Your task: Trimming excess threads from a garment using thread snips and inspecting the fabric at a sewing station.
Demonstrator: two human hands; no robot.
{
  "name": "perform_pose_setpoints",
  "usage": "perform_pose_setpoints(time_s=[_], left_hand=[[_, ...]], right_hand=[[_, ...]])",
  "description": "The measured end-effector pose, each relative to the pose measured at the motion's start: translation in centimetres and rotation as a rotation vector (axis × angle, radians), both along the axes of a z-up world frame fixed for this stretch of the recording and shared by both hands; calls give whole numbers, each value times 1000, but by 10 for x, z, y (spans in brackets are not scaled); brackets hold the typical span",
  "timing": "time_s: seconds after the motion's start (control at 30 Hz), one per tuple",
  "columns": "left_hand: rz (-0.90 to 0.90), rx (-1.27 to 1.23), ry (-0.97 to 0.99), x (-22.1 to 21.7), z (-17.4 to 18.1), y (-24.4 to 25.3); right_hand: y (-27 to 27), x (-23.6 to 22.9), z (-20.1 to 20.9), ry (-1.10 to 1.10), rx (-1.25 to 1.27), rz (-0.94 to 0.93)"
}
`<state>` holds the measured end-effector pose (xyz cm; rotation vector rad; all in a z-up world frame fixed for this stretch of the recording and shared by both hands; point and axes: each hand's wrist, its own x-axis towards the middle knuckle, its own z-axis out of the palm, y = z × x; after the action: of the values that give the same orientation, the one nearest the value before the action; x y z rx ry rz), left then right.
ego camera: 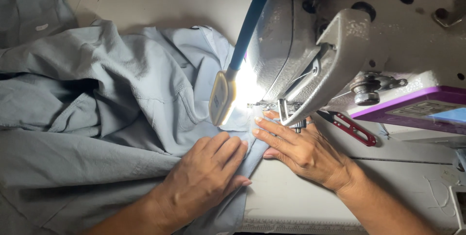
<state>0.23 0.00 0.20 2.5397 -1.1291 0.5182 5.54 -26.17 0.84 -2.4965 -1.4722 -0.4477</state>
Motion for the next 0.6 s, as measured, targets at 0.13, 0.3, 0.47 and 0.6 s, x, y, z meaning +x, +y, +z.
perform_pose_setpoints(time_s=[0.13,0.3,0.47,0.6], left_hand=[[-18,-79,-88,-10,9,-4],[-91,-74,-87,17,10,-4],[11,127,-163,33,-2,1],[9,98,-108,36,-4,6]], right_hand=[[3,-1,4,11,23,-2],[5,-1,8,136,103,75],[3,-2,6,144,108,51],[2,-2,3,162,117,45]])
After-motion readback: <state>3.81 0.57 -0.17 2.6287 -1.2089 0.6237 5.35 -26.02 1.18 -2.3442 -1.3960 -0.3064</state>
